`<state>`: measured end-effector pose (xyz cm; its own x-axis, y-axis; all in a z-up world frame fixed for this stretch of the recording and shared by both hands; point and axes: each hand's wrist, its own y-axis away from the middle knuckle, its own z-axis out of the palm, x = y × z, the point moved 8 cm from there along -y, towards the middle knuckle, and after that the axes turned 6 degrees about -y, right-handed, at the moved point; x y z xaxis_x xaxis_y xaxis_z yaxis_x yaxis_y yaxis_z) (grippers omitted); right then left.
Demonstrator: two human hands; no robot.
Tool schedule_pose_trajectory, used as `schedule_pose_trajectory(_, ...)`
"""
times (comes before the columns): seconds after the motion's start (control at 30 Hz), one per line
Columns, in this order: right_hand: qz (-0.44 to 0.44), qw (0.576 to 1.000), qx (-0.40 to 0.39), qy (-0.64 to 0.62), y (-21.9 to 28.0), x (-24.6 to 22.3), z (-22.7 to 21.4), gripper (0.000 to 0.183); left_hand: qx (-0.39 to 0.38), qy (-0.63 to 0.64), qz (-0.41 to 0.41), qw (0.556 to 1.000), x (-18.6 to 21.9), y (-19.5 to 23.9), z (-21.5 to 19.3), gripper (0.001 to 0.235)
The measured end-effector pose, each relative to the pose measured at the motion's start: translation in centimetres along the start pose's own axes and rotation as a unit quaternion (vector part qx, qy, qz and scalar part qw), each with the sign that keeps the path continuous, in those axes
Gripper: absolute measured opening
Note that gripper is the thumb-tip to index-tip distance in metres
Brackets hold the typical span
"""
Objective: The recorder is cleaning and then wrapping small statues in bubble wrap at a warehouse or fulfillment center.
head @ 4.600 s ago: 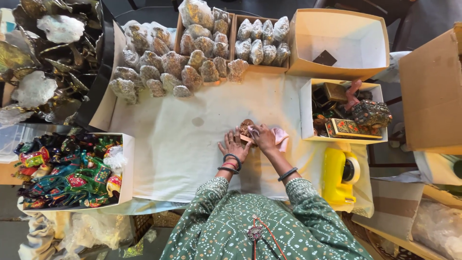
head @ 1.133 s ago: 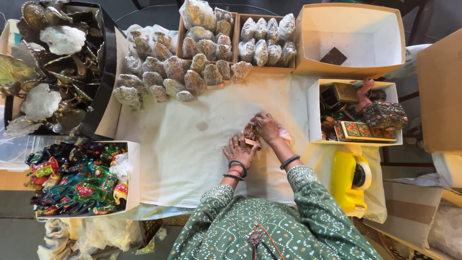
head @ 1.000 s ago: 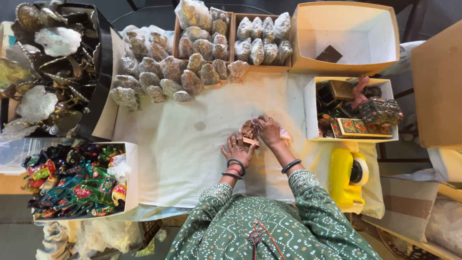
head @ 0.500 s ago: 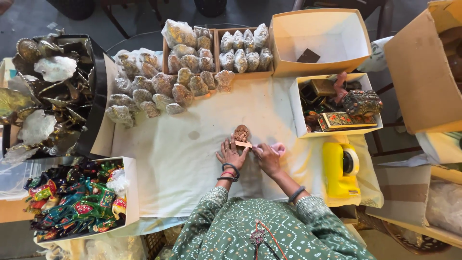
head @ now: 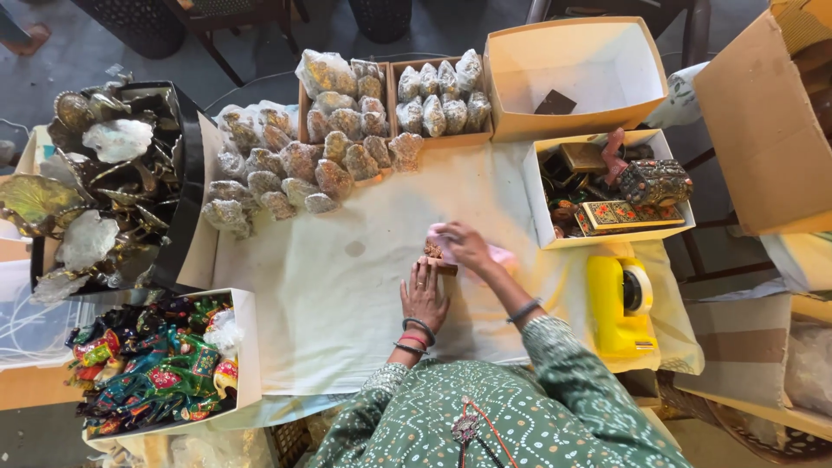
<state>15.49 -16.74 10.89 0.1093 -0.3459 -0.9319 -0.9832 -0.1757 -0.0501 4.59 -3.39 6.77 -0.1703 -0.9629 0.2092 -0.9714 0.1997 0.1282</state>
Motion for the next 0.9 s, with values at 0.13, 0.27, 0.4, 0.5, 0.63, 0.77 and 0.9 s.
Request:
schedule_pose_trajectory(0.13, -0.103, 0.977, -0.136, 0.125, -2.0, 3.3, 7.1, 0.023, 0.004, -0.074, 0.013, 0.997, 0.1, -0.2, -0.1, 0.091)
schedule_pose_trajectory(0.27, -0.033, 0.969, -0.149, 0.196, -1.7, 3.0, 7.1, 0.021, -0.01, -0.121, 0.018, 0.992, 0.1, 0.0, -0.2, 0.089)
schedule_pose_trajectory(0.4, -0.129, 0.977, -0.09, 0.147, -0.7, 3.7, 6.1, 0.022, 0.036, -0.151, 0.02, 0.988, 0.2, -0.3, 0.5, 0.086)
schedule_pose_trajectory(0.5, -0.055, 0.985, -0.052, 0.152, 1.2, 2.6, 4.2, 0.025, 0.02, -0.133, 0.022, 0.991, 0.1, -0.3, 0.5, 0.089)
schedule_pose_trajectory(0.63, -0.014, 0.984, -0.043, 0.174, 3.4, 1.9, 1.9, 0.025, 0.027, -0.114, 0.019, 0.993, 0.2, -0.1, -0.1, 0.093)
schedule_pose_trajectory(0.77, -0.006, 0.985, -0.005, 0.173, 5.6, 6.2, 0.4, 0.022, 0.003, -0.125, 0.017, 0.992, 0.0, -0.1, 0.4, 0.094)
schedule_pose_trajectory(0.9, -0.029, 0.982, 0.007, 0.188, 7.6, 6.4, -0.1, 0.027, 0.001, -0.134, 0.01, 0.991, 0.1, -0.2, 0.7, 0.095)
